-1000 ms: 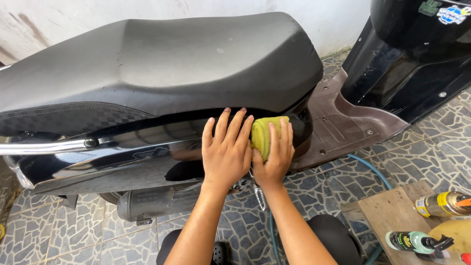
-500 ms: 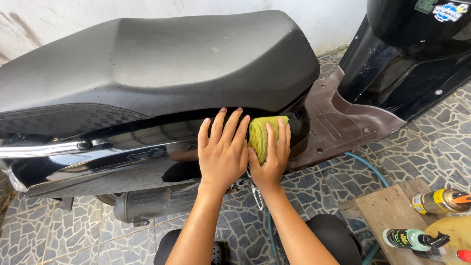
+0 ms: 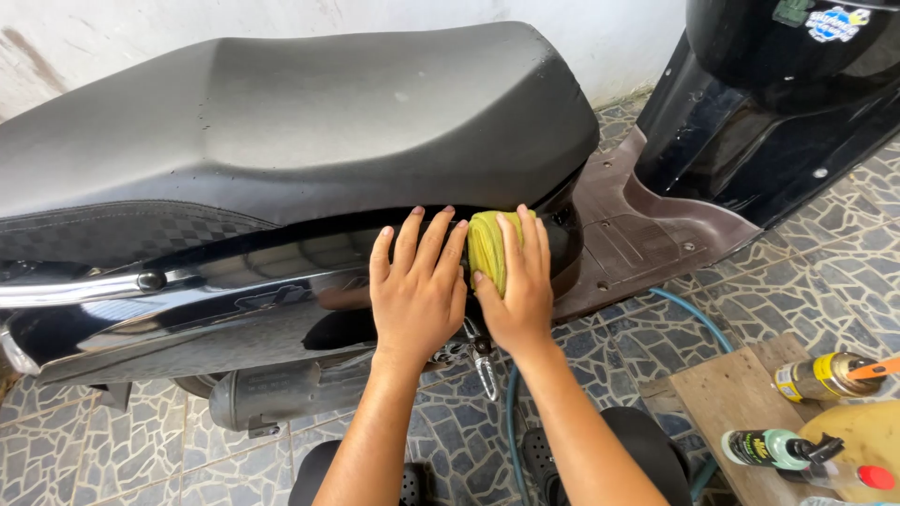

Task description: The person cleans the side panel of a motorcycle by wiping it with a cloth held in one or both hands, occasionally unfolding, folding, and wringing the cloth.

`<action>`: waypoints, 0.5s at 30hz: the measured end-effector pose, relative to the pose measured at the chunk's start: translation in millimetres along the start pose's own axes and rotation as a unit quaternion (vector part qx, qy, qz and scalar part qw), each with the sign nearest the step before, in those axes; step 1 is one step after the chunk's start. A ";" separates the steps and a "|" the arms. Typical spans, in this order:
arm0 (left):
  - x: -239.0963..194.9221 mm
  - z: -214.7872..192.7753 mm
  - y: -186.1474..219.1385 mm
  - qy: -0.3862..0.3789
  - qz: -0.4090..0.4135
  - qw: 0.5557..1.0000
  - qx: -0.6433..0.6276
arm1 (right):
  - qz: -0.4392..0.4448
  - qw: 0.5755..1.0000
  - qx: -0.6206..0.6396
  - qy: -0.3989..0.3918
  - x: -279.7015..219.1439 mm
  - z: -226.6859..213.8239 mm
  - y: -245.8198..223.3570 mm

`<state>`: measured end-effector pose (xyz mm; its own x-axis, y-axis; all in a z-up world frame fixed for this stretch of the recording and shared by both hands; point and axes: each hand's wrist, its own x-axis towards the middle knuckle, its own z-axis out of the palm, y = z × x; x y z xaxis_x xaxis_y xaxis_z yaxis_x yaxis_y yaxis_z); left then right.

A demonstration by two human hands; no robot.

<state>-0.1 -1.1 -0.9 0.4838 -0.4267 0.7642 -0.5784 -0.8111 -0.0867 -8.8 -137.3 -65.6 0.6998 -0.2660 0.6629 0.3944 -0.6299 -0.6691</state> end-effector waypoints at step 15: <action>-3.8 3.4 -1.2 0.002 -0.014 0.999 -0.038 | 0.012 0.999 -0.002 0.041 -15.3 9.0 -31.5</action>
<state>1.0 0.0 -5.8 0.4981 -0.4017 0.7685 -0.6122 -0.7905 -0.0163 -26.6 -106.9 -57.7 0.6575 -0.3393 0.6727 0.3767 -0.6252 -0.6835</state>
